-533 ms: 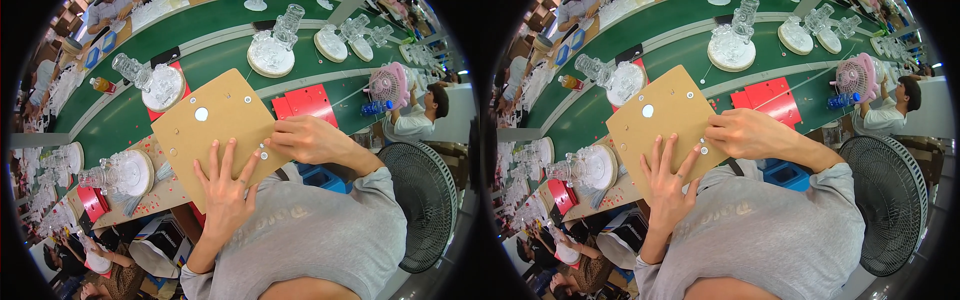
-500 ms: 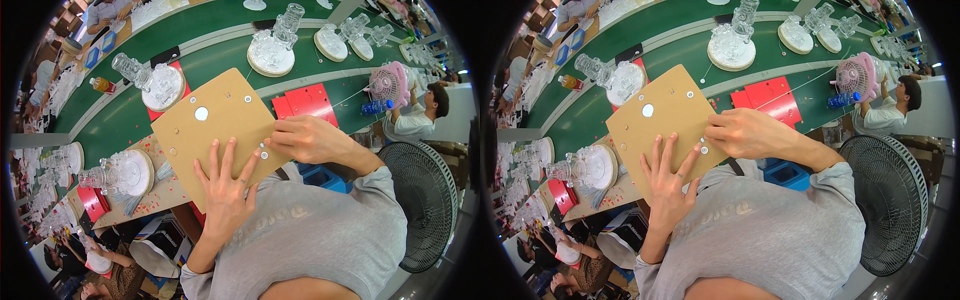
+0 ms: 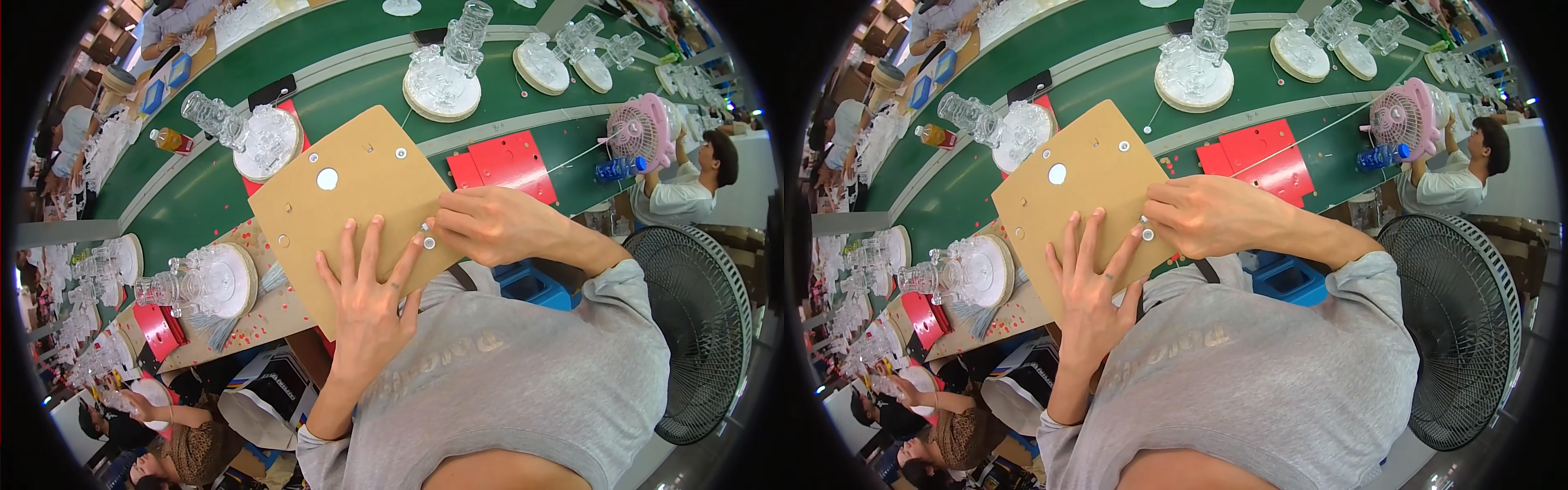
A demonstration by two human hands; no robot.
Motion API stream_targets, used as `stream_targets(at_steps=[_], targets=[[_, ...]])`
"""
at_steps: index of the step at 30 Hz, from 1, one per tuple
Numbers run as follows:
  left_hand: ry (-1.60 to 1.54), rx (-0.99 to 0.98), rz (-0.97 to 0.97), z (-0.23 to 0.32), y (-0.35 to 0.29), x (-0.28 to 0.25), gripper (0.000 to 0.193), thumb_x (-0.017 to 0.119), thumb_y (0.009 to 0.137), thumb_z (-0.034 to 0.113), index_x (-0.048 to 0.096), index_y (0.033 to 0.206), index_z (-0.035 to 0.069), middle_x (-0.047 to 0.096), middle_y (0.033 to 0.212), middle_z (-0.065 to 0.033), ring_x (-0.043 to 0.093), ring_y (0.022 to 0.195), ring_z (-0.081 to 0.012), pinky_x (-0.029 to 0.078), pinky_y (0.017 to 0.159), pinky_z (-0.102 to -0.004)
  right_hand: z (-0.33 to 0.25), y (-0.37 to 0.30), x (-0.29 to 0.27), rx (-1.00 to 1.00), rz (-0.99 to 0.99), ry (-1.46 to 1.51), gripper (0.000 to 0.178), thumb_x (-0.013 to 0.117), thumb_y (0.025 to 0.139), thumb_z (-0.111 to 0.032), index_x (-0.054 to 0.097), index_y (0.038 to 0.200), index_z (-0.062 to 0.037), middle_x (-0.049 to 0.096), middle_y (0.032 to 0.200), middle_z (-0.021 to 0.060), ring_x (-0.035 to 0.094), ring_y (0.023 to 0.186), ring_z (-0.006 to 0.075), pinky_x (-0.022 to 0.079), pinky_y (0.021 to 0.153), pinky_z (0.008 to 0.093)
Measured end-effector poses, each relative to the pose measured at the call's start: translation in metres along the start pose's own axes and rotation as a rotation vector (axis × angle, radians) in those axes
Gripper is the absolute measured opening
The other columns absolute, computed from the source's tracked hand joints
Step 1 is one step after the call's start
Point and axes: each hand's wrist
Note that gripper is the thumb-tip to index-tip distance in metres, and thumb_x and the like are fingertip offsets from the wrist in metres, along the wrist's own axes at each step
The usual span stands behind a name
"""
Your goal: Assembling electrical components and wiring onto a mounting board for a lighting fixture.
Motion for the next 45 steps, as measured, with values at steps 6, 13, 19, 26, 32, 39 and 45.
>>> stream_targets(at_steps=[6, 13, 19, 26, 32, 39, 45], targets=[[0.002, -0.003, 0.021, -0.001, -0.001, 0.002, 0.077, 0.081, 0.074, 0.014, 0.056, 0.145, 0.031, 0.037, 0.158, -0.0166, 0.030, 0.147, -0.0458, 0.022, 0.107, -0.0780, 0.008, -0.002, -0.002, 0.027, 0.026, 0.049, 0.029, 0.068, 0.075, -0.008, 0.070, 0.101, 0.0031, 0.057, 0.088, 0.0073, 0.064, 0.085, 0.0219, 0.058, 0.065, 0.0326], [-0.005, 0.007, 0.020, -0.001, -0.001, 0.000, 0.078, 0.081, 0.072, 0.014, 0.057, 0.145, 0.030, 0.038, 0.158, -0.0165, 0.030, 0.148, -0.0451, 0.022, 0.106, -0.0781, 0.004, -0.002, 0.003, 0.015, 0.054, -0.040, 0.025, 0.068, 0.073, -0.010, 0.069, 0.094, 0.0034, 0.056, 0.086, 0.0070, 0.063, 0.085, 0.0209, 0.058, 0.066, 0.0304], [-0.006, 0.007, 0.013, -0.003, -0.001, -0.002, 0.079, 0.081, 0.071, 0.014, 0.058, 0.144, 0.030, 0.039, 0.157, -0.0161, 0.031, 0.147, -0.0444, 0.022, 0.106, -0.0782, -0.002, 0.000, 0.007, -0.014, 0.021, -0.038, 0.029, 0.069, 0.072, -0.008, 0.069, 0.097, 0.0063, 0.057, 0.085, 0.0086, 0.066, 0.085, 0.0230, 0.059, 0.066, 0.0321], [-0.020, -0.005, 0.030, -0.003, -0.003, 0.001, 0.077, 0.081, 0.072, 0.014, 0.058, 0.144, 0.031, 0.039, 0.158, -0.0160, 0.030, 0.148, -0.0445, 0.022, 0.106, -0.0781, 0.012, -0.003, -0.005, 0.054, 0.076, 0.062, 0.029, 0.069, 0.071, -0.011, 0.070, 0.098, 0.0015, 0.059, 0.091, 0.0081, 0.065, 0.085, 0.0220, 0.057, 0.063, 0.0321], [-0.006, 0.013, 0.022, -0.001, -0.002, 0.001, 0.075, 0.081, 0.073, 0.015, 0.059, 0.143, 0.030, 0.038, 0.159, -0.0157, 0.030, 0.148, -0.0442, 0.022, 0.107, -0.0773, 0.001, 0.001, -0.002, 0.064, -0.026, -0.009, 0.021, 0.069, 0.073, -0.012, 0.066, 0.089, 0.0010, 0.058, 0.090, 0.0065, 0.063, 0.091, 0.0196, 0.059, 0.069, 0.0313], [-0.017, -0.001, 0.043, -0.001, -0.003, 0.003, 0.076, 0.082, 0.074, 0.014, 0.058, 0.144, 0.031, 0.038, 0.159, -0.0153, 0.030, 0.148, -0.0438, 0.021, 0.108, -0.0778, 0.005, 0.000, -0.002, 0.074, 0.011, 0.014, 0.019, 0.070, 0.073, -0.012, 0.067, 0.086, 0.0013, 0.058, 0.086, 0.0066, 0.062, 0.091, 0.0192, 0.058, 0.069, 0.0302], [-0.224, -0.012, 0.093, 0.004, 0.005, -0.011, 0.065, 0.082, 0.077, 0.015, 0.059, 0.138, 0.013, 0.053, 0.143, -0.0166, 0.042, 0.139, -0.0407, 0.026, 0.112, -0.0642, 0.005, -0.002, 0.003, 0.044, 0.046, 0.011, 0.030, 0.069, 0.070, -0.009, 0.068, 0.098, 0.0032, 0.059, 0.090, 0.0063, 0.064, 0.088, 0.0204, 0.059, 0.066, 0.0326]])
Point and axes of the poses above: each hand's wrist, its own y-axis towards the middle knuckle, its own x-axis out of the palm, z = x × y
